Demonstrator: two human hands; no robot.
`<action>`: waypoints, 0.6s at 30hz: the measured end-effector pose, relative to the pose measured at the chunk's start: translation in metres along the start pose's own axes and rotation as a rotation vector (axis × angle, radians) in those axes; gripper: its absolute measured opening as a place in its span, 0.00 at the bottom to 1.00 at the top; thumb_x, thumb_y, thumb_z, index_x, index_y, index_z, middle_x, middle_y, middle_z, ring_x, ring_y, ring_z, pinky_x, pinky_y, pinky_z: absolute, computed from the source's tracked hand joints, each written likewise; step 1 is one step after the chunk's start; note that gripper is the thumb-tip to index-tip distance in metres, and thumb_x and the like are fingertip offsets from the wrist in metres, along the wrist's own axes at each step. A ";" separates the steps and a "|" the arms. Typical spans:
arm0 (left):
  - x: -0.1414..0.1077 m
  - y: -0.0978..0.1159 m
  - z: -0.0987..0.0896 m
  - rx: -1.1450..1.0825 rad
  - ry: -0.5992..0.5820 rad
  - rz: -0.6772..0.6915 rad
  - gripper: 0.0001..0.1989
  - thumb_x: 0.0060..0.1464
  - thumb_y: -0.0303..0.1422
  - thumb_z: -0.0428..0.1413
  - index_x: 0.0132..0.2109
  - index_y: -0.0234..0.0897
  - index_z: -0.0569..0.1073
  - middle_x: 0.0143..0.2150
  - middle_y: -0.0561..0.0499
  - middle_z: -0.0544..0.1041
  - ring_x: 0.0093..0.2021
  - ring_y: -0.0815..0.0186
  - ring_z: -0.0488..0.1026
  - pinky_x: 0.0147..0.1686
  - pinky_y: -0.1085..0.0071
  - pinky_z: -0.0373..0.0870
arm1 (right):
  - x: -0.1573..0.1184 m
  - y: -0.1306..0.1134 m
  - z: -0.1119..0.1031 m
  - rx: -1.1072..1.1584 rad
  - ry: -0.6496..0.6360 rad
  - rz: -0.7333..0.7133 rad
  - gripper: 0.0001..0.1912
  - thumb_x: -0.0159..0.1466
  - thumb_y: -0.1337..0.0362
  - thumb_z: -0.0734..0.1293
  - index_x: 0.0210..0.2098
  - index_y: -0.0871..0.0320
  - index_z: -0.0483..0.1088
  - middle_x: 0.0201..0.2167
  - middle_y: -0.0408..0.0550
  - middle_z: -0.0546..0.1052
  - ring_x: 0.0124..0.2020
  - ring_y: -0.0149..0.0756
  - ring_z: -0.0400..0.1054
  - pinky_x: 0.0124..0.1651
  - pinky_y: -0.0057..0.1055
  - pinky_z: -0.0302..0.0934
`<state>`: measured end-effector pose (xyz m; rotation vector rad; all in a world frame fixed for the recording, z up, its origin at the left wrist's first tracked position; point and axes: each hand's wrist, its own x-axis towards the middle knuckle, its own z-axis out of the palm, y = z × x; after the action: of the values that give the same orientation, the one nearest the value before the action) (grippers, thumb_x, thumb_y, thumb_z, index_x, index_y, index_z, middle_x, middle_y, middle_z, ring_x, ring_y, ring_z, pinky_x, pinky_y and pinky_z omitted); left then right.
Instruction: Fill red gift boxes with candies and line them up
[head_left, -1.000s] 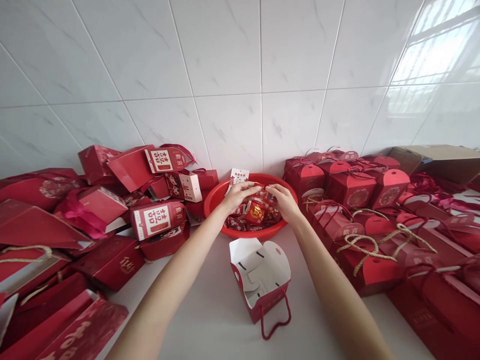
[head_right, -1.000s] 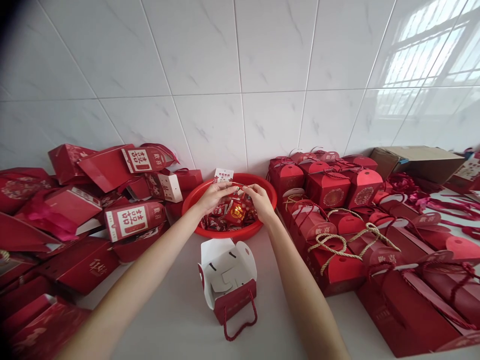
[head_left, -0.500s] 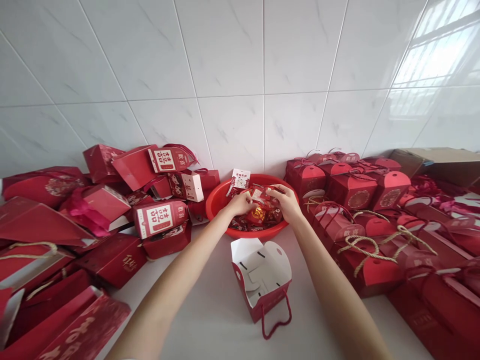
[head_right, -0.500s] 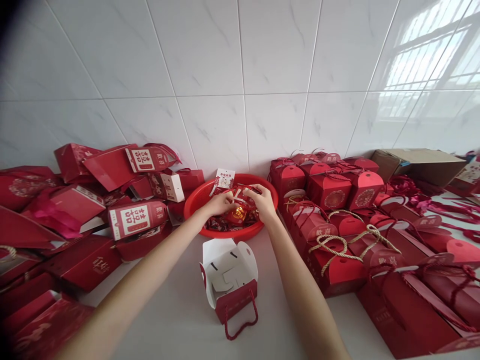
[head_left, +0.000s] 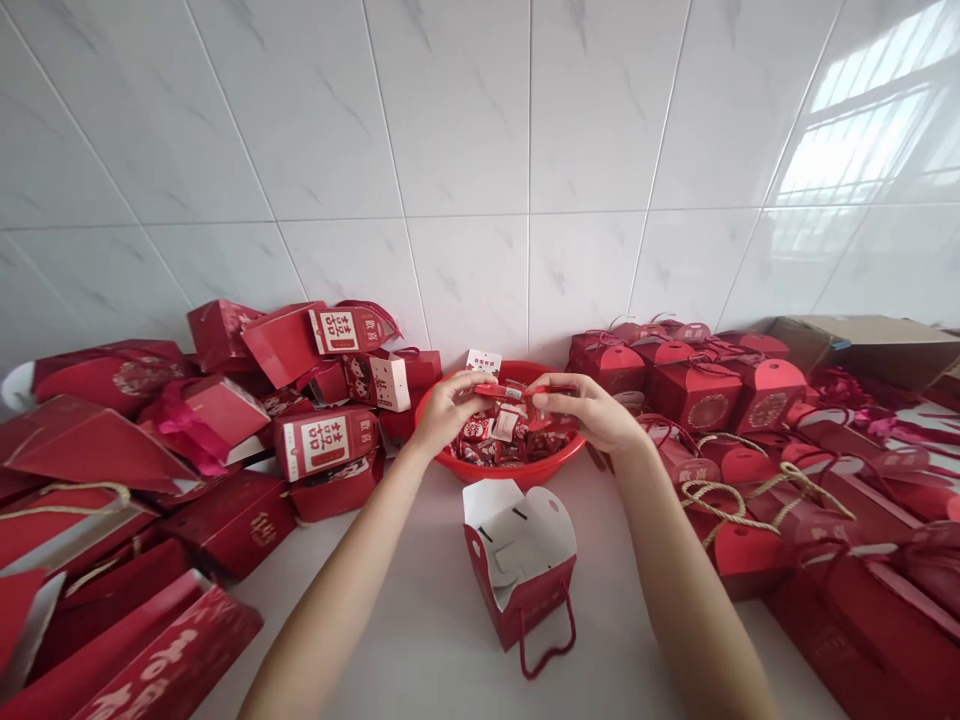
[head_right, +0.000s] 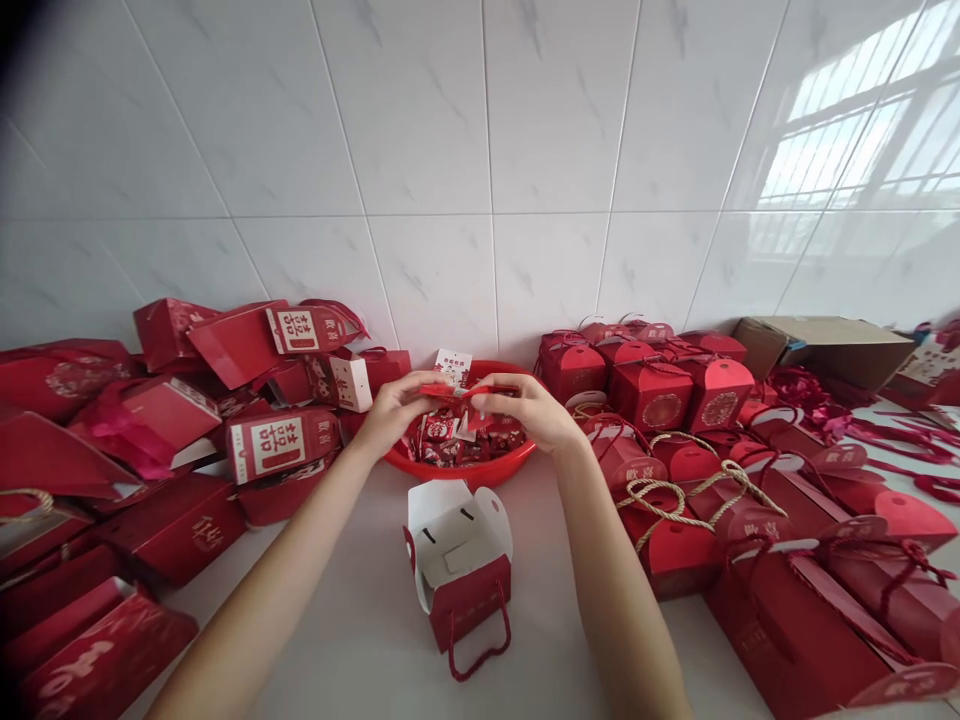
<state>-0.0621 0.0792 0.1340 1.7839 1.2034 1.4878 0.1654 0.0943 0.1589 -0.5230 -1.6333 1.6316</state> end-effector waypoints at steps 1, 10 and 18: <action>-0.006 0.004 -0.006 -0.032 0.019 0.018 0.15 0.46 0.38 0.64 0.41 0.37 0.81 0.51 0.45 0.80 0.55 0.52 0.75 0.57 0.58 0.69 | -0.008 -0.009 0.004 -0.135 -0.130 -0.006 0.14 0.55 0.57 0.76 0.35 0.60 0.76 0.29 0.44 0.77 0.30 0.31 0.71 0.36 0.28 0.66; -0.036 0.021 -0.018 -0.118 -0.053 0.069 0.12 0.46 0.36 0.69 0.39 0.40 0.83 0.58 0.43 0.77 0.60 0.52 0.72 0.57 0.58 0.72 | -0.028 -0.027 0.048 -1.072 -0.557 0.117 0.16 0.62 0.63 0.71 0.49 0.60 0.75 0.41 0.50 0.79 0.37 0.36 0.71 0.37 0.29 0.59; -0.040 0.020 -0.017 -0.143 -0.070 0.128 0.11 0.46 0.37 0.70 0.39 0.44 0.84 0.58 0.45 0.76 0.61 0.51 0.71 0.56 0.58 0.74 | -0.038 -0.037 0.031 -1.024 -0.418 0.130 0.16 0.68 0.55 0.64 0.38 0.60 0.77 0.30 0.48 0.78 0.29 0.34 0.69 0.31 0.29 0.60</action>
<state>-0.0721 0.0323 0.1355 1.8289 0.9399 1.5279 0.1744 0.0422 0.1895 -0.8191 -2.7775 0.8962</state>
